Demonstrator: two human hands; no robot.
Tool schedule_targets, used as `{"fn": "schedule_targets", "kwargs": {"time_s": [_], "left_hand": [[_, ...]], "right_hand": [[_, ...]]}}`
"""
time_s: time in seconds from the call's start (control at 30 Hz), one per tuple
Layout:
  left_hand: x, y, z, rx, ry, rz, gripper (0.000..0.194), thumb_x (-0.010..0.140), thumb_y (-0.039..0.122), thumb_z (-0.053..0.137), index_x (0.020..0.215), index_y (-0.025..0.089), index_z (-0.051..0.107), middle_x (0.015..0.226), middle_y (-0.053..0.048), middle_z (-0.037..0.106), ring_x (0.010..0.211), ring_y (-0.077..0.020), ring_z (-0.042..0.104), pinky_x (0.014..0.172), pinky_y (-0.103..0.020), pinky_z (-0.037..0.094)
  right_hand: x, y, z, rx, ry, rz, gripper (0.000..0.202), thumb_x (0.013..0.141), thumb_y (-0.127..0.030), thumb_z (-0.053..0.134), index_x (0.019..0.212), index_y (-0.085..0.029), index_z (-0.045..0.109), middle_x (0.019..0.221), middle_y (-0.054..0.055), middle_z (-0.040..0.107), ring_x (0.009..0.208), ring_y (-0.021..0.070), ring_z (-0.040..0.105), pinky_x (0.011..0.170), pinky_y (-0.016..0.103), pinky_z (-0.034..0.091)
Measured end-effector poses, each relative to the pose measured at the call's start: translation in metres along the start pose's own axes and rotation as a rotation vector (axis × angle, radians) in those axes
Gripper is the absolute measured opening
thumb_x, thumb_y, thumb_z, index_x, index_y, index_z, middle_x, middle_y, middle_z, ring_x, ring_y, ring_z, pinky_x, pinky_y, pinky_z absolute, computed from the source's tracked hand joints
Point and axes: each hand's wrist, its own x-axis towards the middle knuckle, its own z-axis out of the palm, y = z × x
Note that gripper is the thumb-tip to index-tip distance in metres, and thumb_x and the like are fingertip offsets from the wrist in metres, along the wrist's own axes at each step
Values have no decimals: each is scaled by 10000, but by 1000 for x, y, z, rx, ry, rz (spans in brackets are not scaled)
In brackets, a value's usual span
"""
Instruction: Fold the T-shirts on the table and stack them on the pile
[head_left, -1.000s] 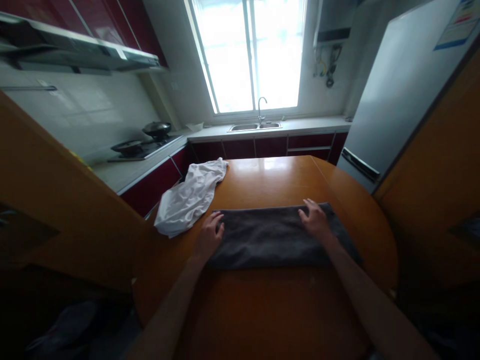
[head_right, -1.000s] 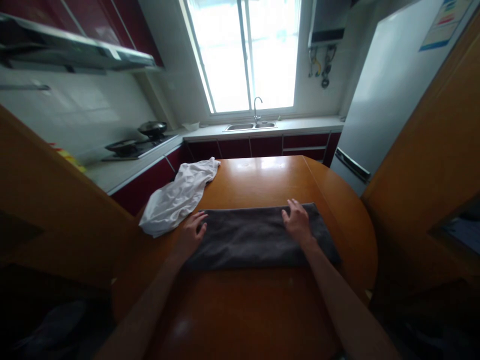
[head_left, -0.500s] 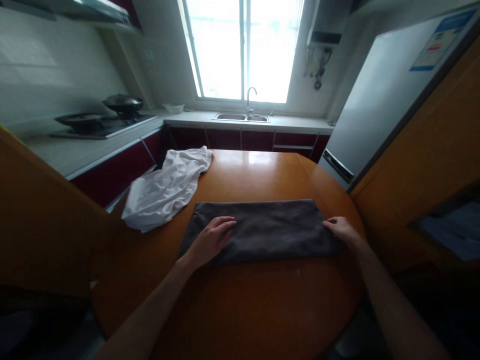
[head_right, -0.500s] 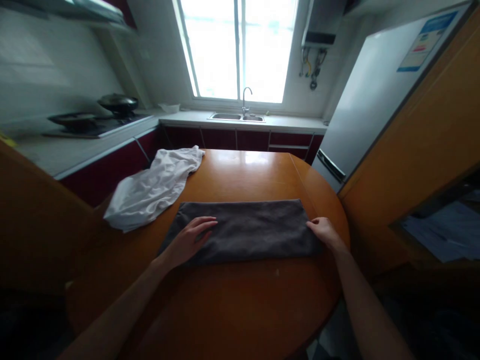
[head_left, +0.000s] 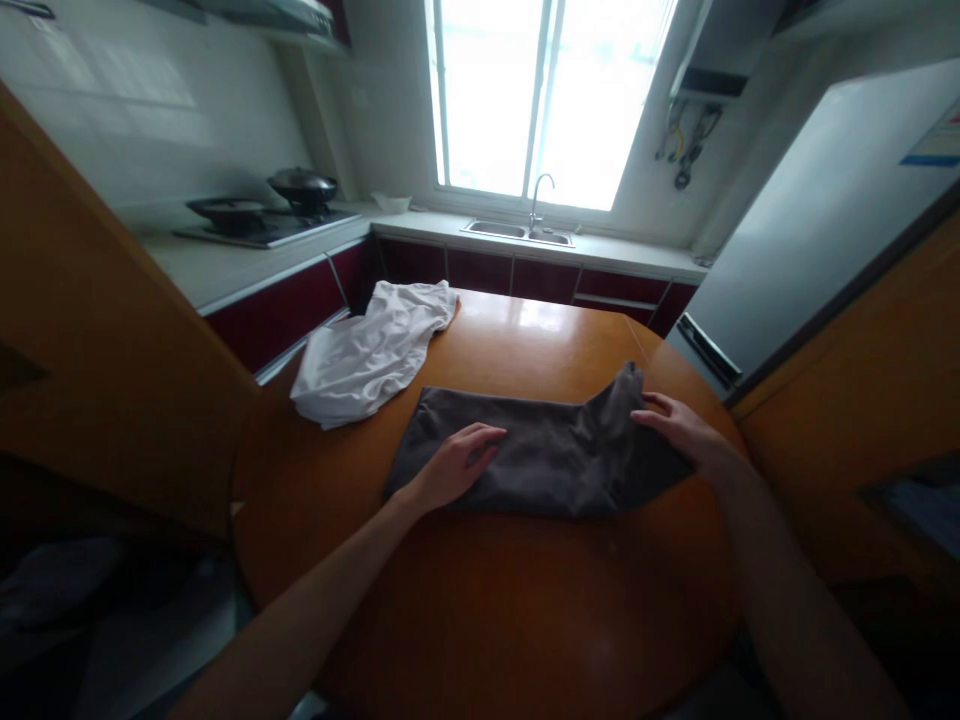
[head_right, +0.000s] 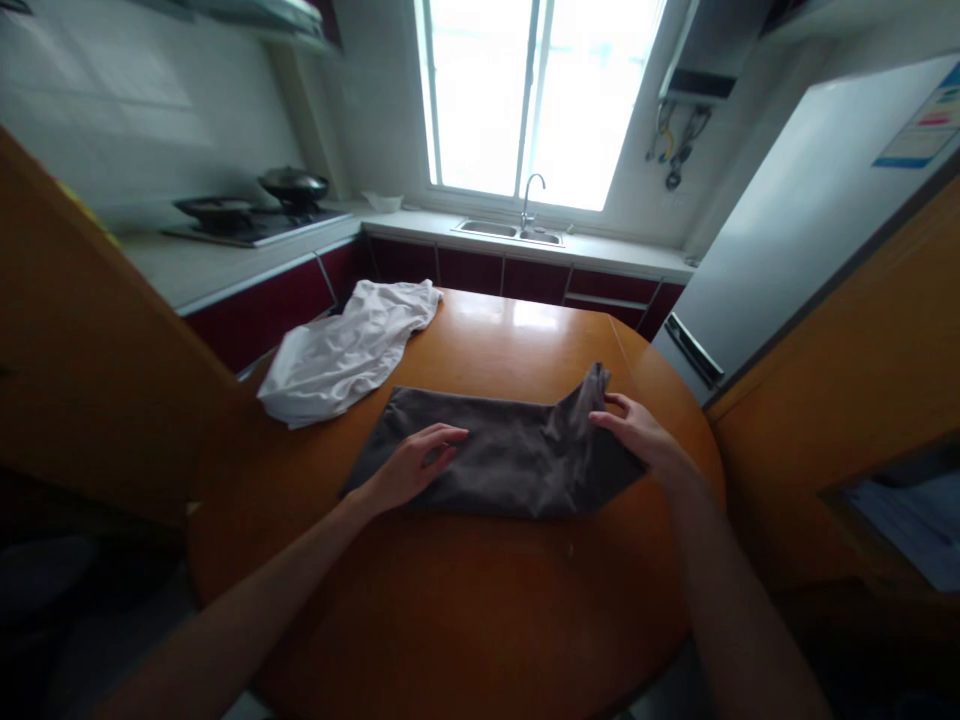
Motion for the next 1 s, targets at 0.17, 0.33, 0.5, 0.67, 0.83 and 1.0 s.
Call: {"fn": "schedule_targets", "kwargs": {"time_s": [0.17, 0.33, 0.5, 0.67, 0.83, 1.0], "left_hand": [[0, 5, 18, -456, 74, -196, 543, 974, 505, 560, 1448, 253, 480, 1284, -115, 652, 1005, -209, 688, 835, -341, 571], [-3, 4, 18, -553, 182, -412, 698, 977, 623, 457, 1584, 321, 287, 1468, -85, 551, 1105, -225, 668, 890, -341, 567], [-5, -2, 17, -504, 127, -524, 685, 924, 559, 592, 1524, 261, 448, 1410, -73, 612, 1061, -255, 681, 866, -344, 580], [1, 0, 20, -463, 103, -450, 699, 836, 375, 716, 1483, 212, 511, 1430, -69, 601, 1189, -284, 635, 985, -391, 559], [4, 5, -25, -456, 125, -490, 738, 824, 363, 720, 1506, 221, 479, 1407, -73, 620, 1122, -280, 674, 964, -421, 570], [-8, -9, -83, -446, 149, -588, 801, 753, 398, 790, 1482, 218, 510, 1415, -98, 613, 1153, -298, 663, 958, -406, 562]], "right_hand": [[-9, -35, 107, -226, -80, -261, 671, 779, -310, 740, 1391, -157, 511, 895, 76, 736, 726, 217, 694, 637, 317, 554], [-15, -10, 205, -420, -181, -490, 551, 749, -240, 735, 1283, -181, 614, 816, 37, 709, 703, 210, 656, 657, 312, 510], [0, 14, 202, -191, -242, -581, 284, 839, -251, 563, 1080, -202, 706, 767, 4, 704, 603, 145, 602, 569, 256, 462], [34, 32, 139, -64, 201, -506, 319, 854, -381, 533, 1005, -149, 692, 882, 88, 724, 734, 198, 638, 675, 312, 513], [40, 60, 123, -34, 319, -513, 380, 899, -433, 505, 1066, -136, 672, 1030, 137, 713, 884, 240, 659, 799, 367, 540], [26, 70, 147, -194, 107, -792, 363, 965, -397, 498, 1229, -206, 659, 1279, 126, 635, 1207, 257, 574, 1052, 446, 472]]}}
